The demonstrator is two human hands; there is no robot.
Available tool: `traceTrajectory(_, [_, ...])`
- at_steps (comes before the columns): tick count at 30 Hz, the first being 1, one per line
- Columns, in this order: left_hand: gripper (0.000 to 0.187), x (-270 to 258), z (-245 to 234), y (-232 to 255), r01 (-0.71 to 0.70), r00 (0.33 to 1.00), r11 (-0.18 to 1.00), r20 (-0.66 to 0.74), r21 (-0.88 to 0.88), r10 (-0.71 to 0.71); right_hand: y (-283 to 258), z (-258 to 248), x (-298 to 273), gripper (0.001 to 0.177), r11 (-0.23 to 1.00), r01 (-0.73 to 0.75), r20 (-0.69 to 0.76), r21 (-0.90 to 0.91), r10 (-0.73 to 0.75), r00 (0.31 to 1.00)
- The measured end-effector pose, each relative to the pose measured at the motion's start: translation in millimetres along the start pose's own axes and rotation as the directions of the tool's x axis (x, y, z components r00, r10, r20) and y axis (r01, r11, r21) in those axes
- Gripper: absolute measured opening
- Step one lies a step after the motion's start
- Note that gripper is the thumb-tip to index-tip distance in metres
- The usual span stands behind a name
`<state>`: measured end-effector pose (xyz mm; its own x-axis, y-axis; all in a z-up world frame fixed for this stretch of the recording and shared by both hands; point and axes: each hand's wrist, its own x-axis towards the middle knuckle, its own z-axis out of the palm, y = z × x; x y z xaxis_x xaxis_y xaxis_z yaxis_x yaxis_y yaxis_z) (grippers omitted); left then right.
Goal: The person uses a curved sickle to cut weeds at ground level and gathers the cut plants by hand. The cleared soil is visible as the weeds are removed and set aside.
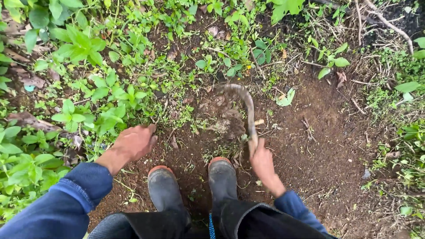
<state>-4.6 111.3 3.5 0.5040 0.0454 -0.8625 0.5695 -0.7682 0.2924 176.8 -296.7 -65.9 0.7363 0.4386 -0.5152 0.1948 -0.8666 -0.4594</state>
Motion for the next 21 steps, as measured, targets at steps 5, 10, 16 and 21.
traceTrajectory(5, [0.023, -6, 17, -13, -0.002, 0.999, 0.999, -0.035, 0.038, 0.004, 16, 1, -60, 0.038, 0.949, -0.262, 0.088, -0.175, 0.280, 0.956])
traceTrajectory(10, [0.025, 0, 26, -13, 0.016, 0.999, 0.999, 0.030, 0.050, -0.018, -20, -24, -25, 0.043, 0.989, -0.146, 0.147, -0.023, 0.148, 0.978])
traceTrajectory(16, [0.041, -8, 22, -6, -0.055, 0.983, 0.996, -0.172, 0.075, 0.067, -21, -4, -54, 0.047, 0.979, -0.122, 0.186, -0.162, 0.152, 0.971])
traceTrajectory(21, [0.044, 12, 53, -35, -0.031, 0.986, 0.994, -0.159, 0.102, 0.047, 29, -1, -78, 0.046, 0.937, -0.146, 0.190, -0.317, 0.214, 0.958])
